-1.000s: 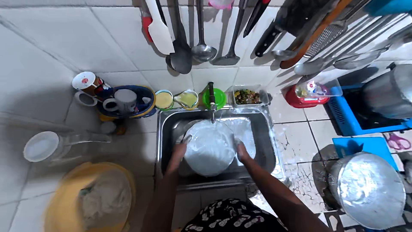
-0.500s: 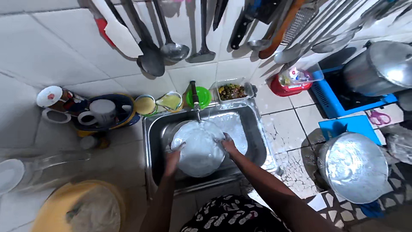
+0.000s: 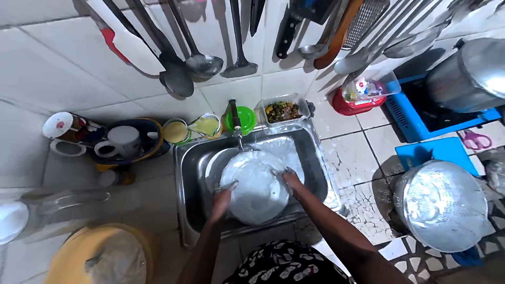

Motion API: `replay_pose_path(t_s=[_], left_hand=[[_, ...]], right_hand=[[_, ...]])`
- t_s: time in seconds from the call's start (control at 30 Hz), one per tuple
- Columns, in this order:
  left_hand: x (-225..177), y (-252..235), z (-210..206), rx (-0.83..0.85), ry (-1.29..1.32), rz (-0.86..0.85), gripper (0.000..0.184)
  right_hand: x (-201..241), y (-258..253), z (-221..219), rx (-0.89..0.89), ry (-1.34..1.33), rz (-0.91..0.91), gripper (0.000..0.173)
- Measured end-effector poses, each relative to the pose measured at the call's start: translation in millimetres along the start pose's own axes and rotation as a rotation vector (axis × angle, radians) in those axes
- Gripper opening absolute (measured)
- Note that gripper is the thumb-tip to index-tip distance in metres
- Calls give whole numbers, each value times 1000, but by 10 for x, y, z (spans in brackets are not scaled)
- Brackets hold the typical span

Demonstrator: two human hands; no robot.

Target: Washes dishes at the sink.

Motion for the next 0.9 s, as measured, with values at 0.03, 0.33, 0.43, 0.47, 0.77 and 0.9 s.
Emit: replay_pose_path(t_s=[0.03, 0.33, 0.43, 0.47, 0.77, 0.9], left_hand=[[0, 7, -56, 3, 21, -3, 71], [-134, 514, -901, 110, 234, 2, 62], [-270, 758, -1294, 136, 243, 45, 66], [-327, 830, -1444, 145, 246, 54, 66], [-796, 1085, -2840, 233, 278, 38, 72], [-912, 1065, -3235, 216, 295, 28, 80]], right_hand=[[9, 9, 66, -4, 10, -1, 46], [396, 145, 1088, -6, 222, 7, 44], [512, -16, 1582, 9, 216, 63, 39], [576, -66, 1751, 19, 223, 73, 38], [919, -550, 3089, -25, 153, 157, 35], [866, -774, 3446, -26, 147, 142, 37]])
Point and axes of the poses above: each hand's wrist, its own y-axis away from the middle knuckle, its own z-axis out of the back of the hand, x = y × z, the point moved 5 cm from there along -y, towards the middle knuckle, and after that the axes turned 12 degrees about z, right-handed, at the moved point
